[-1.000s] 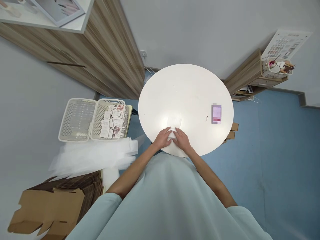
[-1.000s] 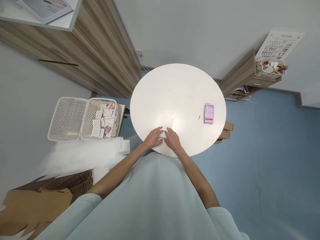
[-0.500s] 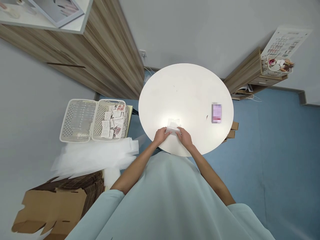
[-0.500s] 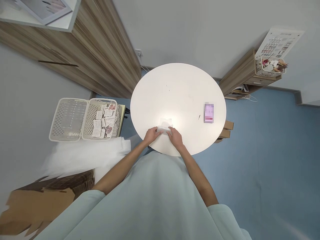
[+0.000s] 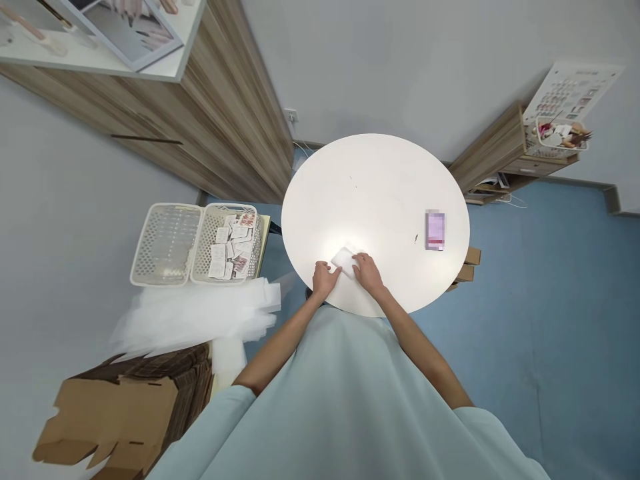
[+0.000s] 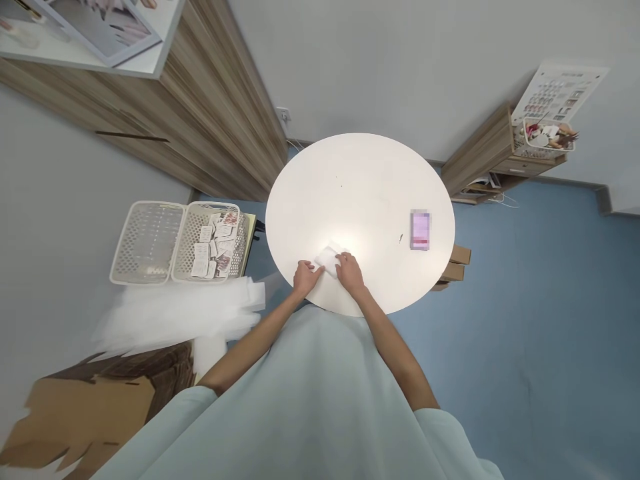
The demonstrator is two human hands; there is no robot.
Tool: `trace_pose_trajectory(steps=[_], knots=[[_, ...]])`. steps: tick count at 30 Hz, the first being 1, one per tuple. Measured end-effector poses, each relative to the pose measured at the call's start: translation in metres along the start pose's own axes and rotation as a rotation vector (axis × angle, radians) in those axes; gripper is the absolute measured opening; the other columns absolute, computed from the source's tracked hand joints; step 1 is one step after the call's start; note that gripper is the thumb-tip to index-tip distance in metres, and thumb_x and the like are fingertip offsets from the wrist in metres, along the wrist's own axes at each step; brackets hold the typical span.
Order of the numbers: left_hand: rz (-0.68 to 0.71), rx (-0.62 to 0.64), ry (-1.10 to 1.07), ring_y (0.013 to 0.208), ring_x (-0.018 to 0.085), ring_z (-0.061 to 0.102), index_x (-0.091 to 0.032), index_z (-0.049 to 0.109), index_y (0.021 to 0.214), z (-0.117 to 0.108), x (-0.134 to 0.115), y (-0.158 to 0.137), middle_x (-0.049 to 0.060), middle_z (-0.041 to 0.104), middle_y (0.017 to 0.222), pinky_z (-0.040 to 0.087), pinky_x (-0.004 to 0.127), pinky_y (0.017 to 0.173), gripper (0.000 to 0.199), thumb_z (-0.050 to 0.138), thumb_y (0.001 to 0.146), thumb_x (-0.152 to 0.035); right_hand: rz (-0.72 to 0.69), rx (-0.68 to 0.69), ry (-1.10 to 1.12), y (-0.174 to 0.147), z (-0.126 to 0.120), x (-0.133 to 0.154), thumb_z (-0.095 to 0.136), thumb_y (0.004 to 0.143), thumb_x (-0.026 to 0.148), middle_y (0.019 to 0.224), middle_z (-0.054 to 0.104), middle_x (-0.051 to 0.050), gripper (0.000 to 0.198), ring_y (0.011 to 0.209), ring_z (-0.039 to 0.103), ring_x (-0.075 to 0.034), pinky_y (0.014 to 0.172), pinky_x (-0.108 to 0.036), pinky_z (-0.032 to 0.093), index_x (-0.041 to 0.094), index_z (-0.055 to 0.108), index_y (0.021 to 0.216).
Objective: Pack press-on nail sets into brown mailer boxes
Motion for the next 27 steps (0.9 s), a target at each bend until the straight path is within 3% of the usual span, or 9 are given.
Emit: trace_pose_trajectory(steps=[4, 8, 13, 19, 27], knots=[[0.003, 0.014, 0.006, 0.107, 0.026, 0.072, -0.023, 0.052, 0.113, -0.011, 0.008, -0.002, 0.011, 0.074, 0.119, 0.052, 0.038, 0.092, 0.040, 0.077, 0.087, -0.040, 0.041, 0.123, 0.075, -0.020, 0.025, 0.013, 0.051, 0.105, 0.029, 0.136, 0.059, -0.017, 0.049, 0.108, 0.069, -0.025, 0.099, -0.041, 0.059, 0.017, 0.052, 0.153], [0.065, -0.029, 0.043, 0.094, 0.024, 0.071, -0.022, 0.057, 0.107, -0.031, 0.020, -0.006, 0.011, 0.072, 0.120, 0.055, 0.038, 0.089, 0.028, 0.074, 0.088, -0.032, 0.009, 0.189, 0.103, -0.024, 0.050, 0.030, 0.052, 0.105, 0.030, 0.139, 0.056, -0.017, 0.053, 0.103, 0.071, -0.023, 0.094, -0.039, 0.060, 0.019, 0.048, 0.157], [0.010, -0.120, 0.061, 0.088, 0.022, 0.071, -0.021, 0.061, 0.110, -0.055, 0.042, -0.014, 0.011, 0.071, 0.119, 0.056, 0.037, 0.086, 0.026, 0.073, 0.089, -0.031, -0.060, 0.274, 0.078, -0.013, 0.072, 0.054, 0.054, 0.105, 0.031, 0.141, 0.054, -0.017, 0.056, 0.102, 0.071, -0.022, 0.090, -0.037, 0.061, 0.020, 0.045, 0.159], [-0.016, -0.228, 0.024, 0.096, 0.024, 0.072, -0.022, 0.064, 0.118, -0.067, 0.053, -0.039, 0.012, 0.070, 0.128, 0.058, 0.040, 0.094, 0.027, 0.067, 0.093, -0.030, -0.087, 0.272, 0.026, -0.015, 0.069, 0.072, 0.052, 0.106, 0.034, 0.140, 0.053, -0.019, 0.055, 0.107, 0.069, -0.027, 0.089, -0.039, 0.061, 0.021, 0.044, 0.160], [-0.050, -0.338, -0.186, 0.105, 0.025, 0.074, -0.023, 0.066, 0.119, -0.096, 0.086, -0.108, 0.010, 0.074, 0.127, 0.061, 0.041, 0.094, 0.027, 0.064, 0.095, -0.036, -0.135, 0.205, 0.108, -0.035, 0.054, 0.080, 0.050, 0.106, 0.036, 0.130, 0.060, -0.014, 0.045, 0.093, 0.070, -0.022, 0.082, -0.035, 0.059, 0.023, 0.056, 0.148]])
Point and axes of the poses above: each hand's wrist, its own y-axis towards the middle knuckle, its own z-axis out of the palm, x = y × z, the point moved 4 cm from there along y, towards the middle knuckle
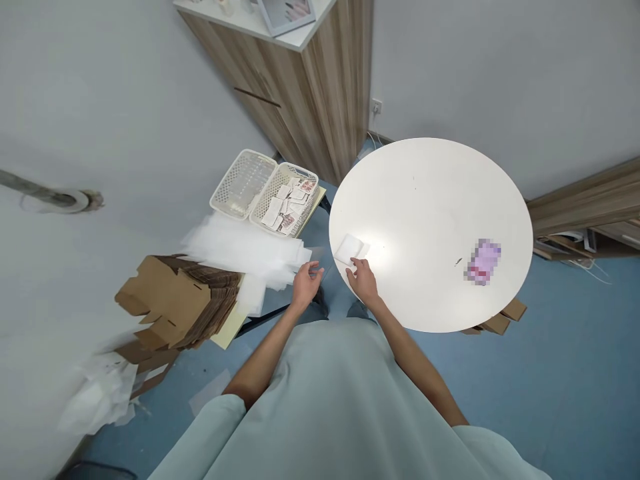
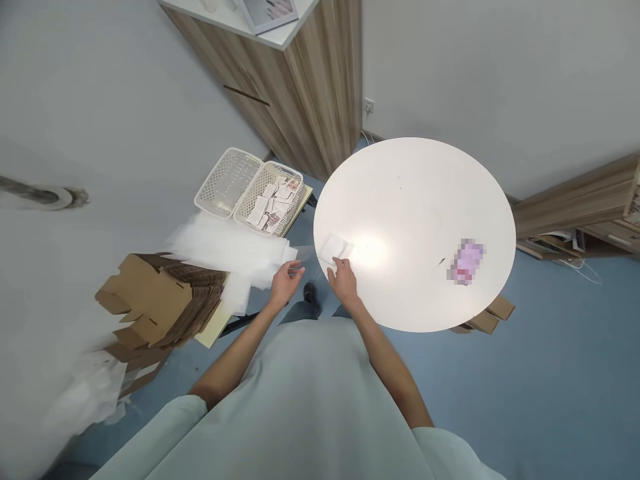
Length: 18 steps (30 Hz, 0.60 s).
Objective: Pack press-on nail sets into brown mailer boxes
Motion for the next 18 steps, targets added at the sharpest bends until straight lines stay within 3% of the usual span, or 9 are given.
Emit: trace_pose_trajectory(steps=[7, 11, 14, 18], knots=[[-0.039, -0.032, -0.139, 0.106, 0.023, 0.074, -0.022, 0.068, 0.110, -0.064, 0.037, -0.014, 0.008, 0.078, 0.117, 0.062, 0.039, 0.096, 0.022, 0.063, 0.093, -0.034, -0.048, -0.014, 0.037, -0.018, 0.003, 0.041, 0.049, 0.105, 0.036, 0.119, 0.068, -0.009, 0.031, 0.086, 0.069, -0.019, 0.082, -0.035, 0.058, 0.022, 0.067, 0.126], [0.015, -0.101, -0.165, 0.107, 0.024, 0.074, -0.022, 0.068, 0.113, -0.124, 0.071, -0.026, 0.009, 0.077, 0.119, 0.062, 0.039, 0.095, 0.028, 0.061, 0.094, -0.040, -0.115, -0.065, 0.074, -0.029, 0.016, 0.088, 0.053, 0.101, 0.040, 0.113, 0.071, -0.009, 0.026, 0.084, 0.068, -0.020, 0.081, -0.036, 0.057, 0.022, 0.068, 0.112], [0.093, -0.203, -0.077, 0.109, 0.026, 0.072, -0.020, 0.067, 0.117, -0.184, 0.112, -0.043, 0.012, 0.074, 0.123, 0.060, 0.041, 0.097, 0.033, 0.058, 0.095, -0.043, -0.147, -0.077, 0.095, -0.037, 0.038, 0.131, 0.056, 0.099, 0.043, 0.108, 0.072, -0.008, 0.025, 0.083, 0.068, -0.021, 0.079, -0.036, 0.056, 0.022, 0.067, 0.105], [0.075, -0.336, 0.131, 0.119, 0.032, 0.068, -0.018, 0.067, 0.122, -0.258, 0.192, -0.064, 0.016, 0.071, 0.126, 0.054, 0.048, 0.107, 0.036, 0.056, 0.096, -0.042, -0.165, -0.028, 0.084, -0.049, 0.084, 0.188, 0.058, 0.098, 0.046, 0.103, 0.074, -0.007, 0.024, 0.084, 0.068, -0.021, 0.077, -0.034, 0.054, 0.023, 0.065, 0.097]])
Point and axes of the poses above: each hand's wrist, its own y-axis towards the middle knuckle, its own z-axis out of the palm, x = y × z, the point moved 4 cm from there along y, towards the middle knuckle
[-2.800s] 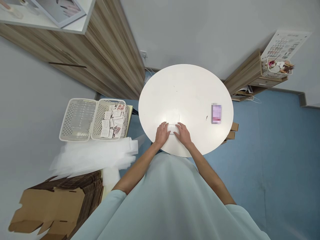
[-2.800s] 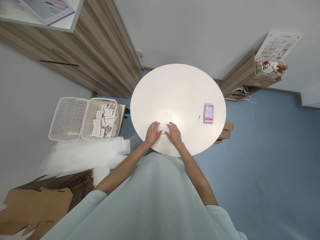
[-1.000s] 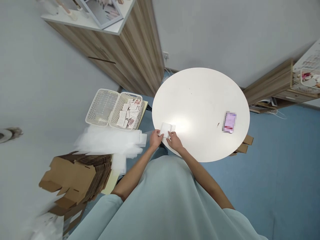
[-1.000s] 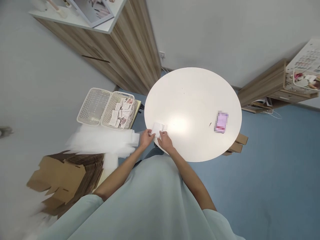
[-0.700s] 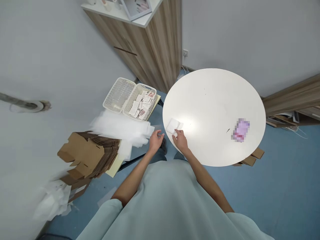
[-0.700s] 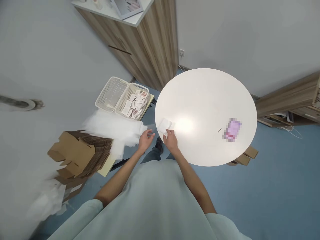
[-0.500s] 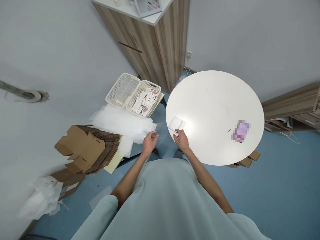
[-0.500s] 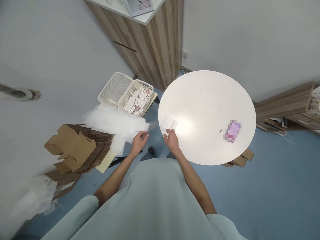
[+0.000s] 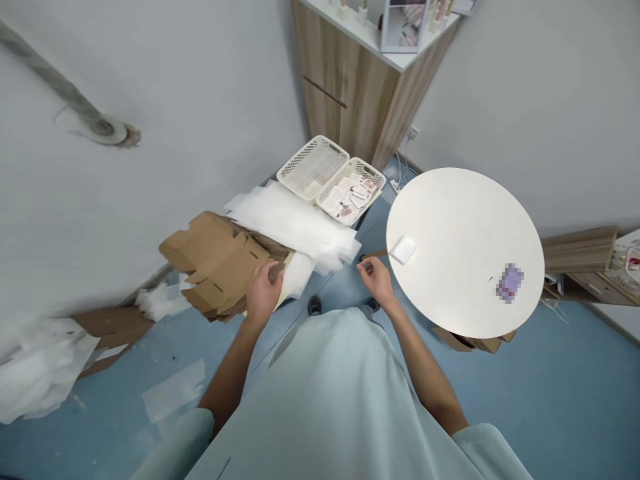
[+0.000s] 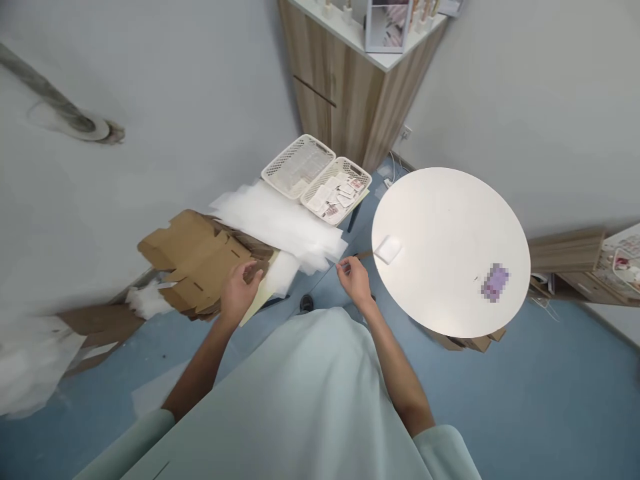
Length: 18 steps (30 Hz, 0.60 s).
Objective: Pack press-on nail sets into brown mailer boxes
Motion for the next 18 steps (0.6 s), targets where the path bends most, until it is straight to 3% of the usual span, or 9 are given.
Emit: trace_pose_trajectory(steps=[4, 7, 12, 18], knots=[[-0.036, 0.053, 0.154, 0.124, 0.037, 0.064, -0.015, 0.066, 0.122, -0.029, 0.076, -0.003, 0.019, 0.071, 0.125, 0.051, 0.049, 0.108, 0.039, 0.059, 0.095, -0.042, -0.045, 0.104, -0.029, -0.007, 0.056, 0.042, 0.057, 0.096, 0.041, 0.095, 0.073, -0.005, 0.019, 0.080, 0.068, -0.020, 0.075, -0.032, 0.052, 0.023, 0.063, 0.094], [-0.031, 0.162, 0.187, 0.119, 0.036, 0.066, -0.014, 0.067, 0.122, -0.030, 0.106, -0.003, 0.019, 0.071, 0.124, 0.052, 0.047, 0.105, 0.038, 0.057, 0.096, -0.039, -0.067, 0.188, -0.061, -0.011, 0.093, 0.065, 0.057, 0.096, 0.037, 0.094, 0.072, -0.003, 0.014, 0.080, 0.068, -0.019, 0.073, -0.030, 0.050, 0.023, 0.062, 0.094], [0.007, 0.227, 0.174, 0.118, 0.035, 0.067, -0.013, 0.068, 0.124, -0.028, 0.122, -0.002, 0.017, 0.072, 0.125, 0.052, 0.044, 0.105, 0.037, 0.058, 0.096, -0.035, -0.109, 0.289, -0.110, -0.012, 0.136, 0.096, 0.059, 0.097, 0.031, 0.096, 0.072, -0.002, 0.009, 0.083, 0.069, -0.018, 0.074, -0.029, 0.048, 0.023, 0.061, 0.097], [0.071, 0.278, 0.167, 0.115, 0.032, 0.069, -0.015, 0.071, 0.123, -0.030, 0.127, 0.004, 0.016, 0.075, 0.123, 0.054, 0.043, 0.100, 0.034, 0.051, 0.100, -0.030, -0.168, 0.385, -0.204, -0.010, 0.162, 0.118, 0.059, 0.099, 0.026, 0.100, 0.073, -0.003, 0.006, 0.085, 0.069, -0.017, 0.075, -0.028, 0.048, 0.022, 0.063, 0.098]])
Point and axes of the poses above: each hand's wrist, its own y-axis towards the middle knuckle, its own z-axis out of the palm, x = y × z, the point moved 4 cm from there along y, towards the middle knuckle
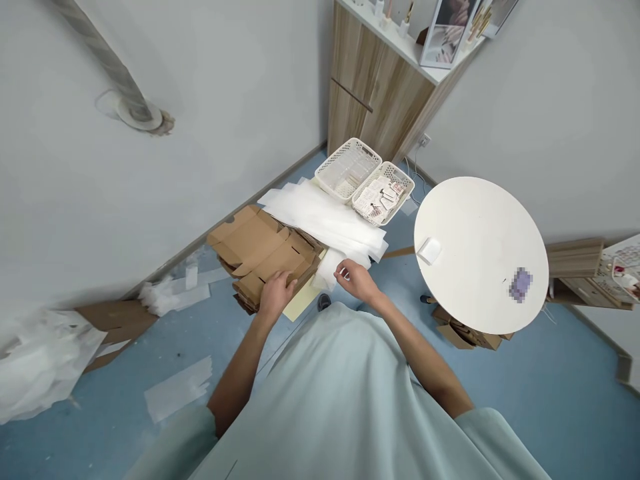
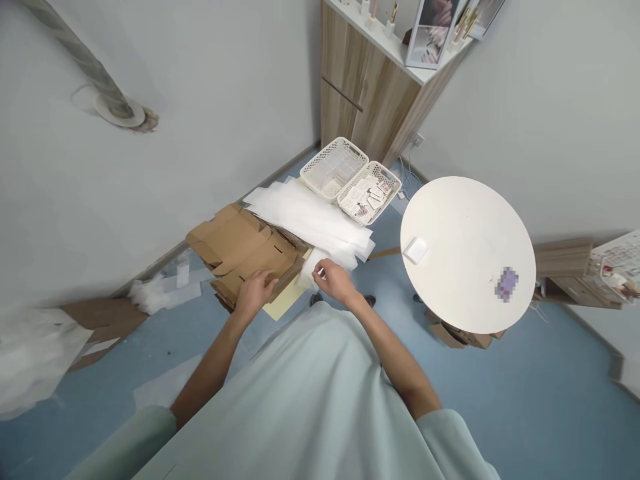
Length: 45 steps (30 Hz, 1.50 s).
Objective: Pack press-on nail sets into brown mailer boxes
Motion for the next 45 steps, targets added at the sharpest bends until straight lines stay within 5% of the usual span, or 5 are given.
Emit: trace_pose_trajectory(steps=[13, 21, 26, 31, 45], knots=[[0.004, -0.013, 0.083, 0.104, 0.031, 0.071, -0.014, 0.075, 0.116, -0.012, -0.012, 0.013, 0.017, 0.074, 0.111, 0.054, 0.038, 0.085, 0.040, 0.040, 0.103, -0.028, -0.237, 0.295, -0.427, 0.046, 0.088, 0.019, 0.059, 0.100, 0.014, 0.160, 0.051, -0.023, 0.042, 0.150, 0.049, -0.029, 0.122, -0.043, 0.046, 0.009, 0.059, 0.142], [0.168, -0.519, -0.110, 0.111, 0.025, 0.074, -0.020, 0.076, 0.126, -0.106, -0.038, -0.017, 0.012, 0.077, 0.122, 0.059, 0.038, 0.097, 0.038, 0.045, 0.107, -0.033, -0.158, 0.333, -0.347, 0.051, 0.085, 0.019, 0.063, 0.100, 0.018, 0.158, 0.055, -0.019, 0.037, 0.143, 0.059, -0.029, 0.111, -0.038, 0.055, 0.013, 0.065, 0.136], [0.509, -0.755, -0.145, 0.132, 0.026, 0.067, -0.025, 0.064, 0.148, -0.161, -0.093, -0.021, 0.009, 0.073, 0.138, 0.058, 0.046, 0.111, 0.045, 0.044, 0.108, -0.023, -0.157, 0.018, 0.107, 0.041, 0.007, 0.039, 0.052, 0.108, 0.033, 0.126, 0.077, -0.008, 0.030, 0.109, 0.075, -0.021, 0.093, -0.032, 0.060, 0.022, 0.072, 0.127], [0.828, -0.626, -0.136, 0.140, 0.025, 0.061, -0.025, 0.055, 0.156, -0.157, -0.179, -0.003, 0.008, 0.068, 0.146, 0.055, 0.048, 0.117, 0.051, 0.036, 0.109, -0.020, -0.037, -0.451, 0.349, -0.020, -0.124, 0.034, 0.051, 0.106, 0.058, 0.111, 0.079, -0.008, 0.046, 0.093, 0.075, -0.021, 0.081, -0.031, 0.059, 0.020, 0.077, 0.109], [1.508, -0.166, -0.096, 0.148, 0.023, 0.048, -0.021, 0.032, 0.168, 0.028, -0.455, 0.025, 0.011, 0.058, 0.155, 0.052, 0.043, 0.121, 0.059, 0.028, 0.110, -0.008, 0.477, -0.927, 0.752, -0.208, -0.273, -0.168, 0.071, 0.084, 0.049, 0.098, 0.080, -0.010, 0.070, 0.072, 0.073, -0.022, 0.045, -0.027, 0.056, 0.014, 0.055, 0.143]])
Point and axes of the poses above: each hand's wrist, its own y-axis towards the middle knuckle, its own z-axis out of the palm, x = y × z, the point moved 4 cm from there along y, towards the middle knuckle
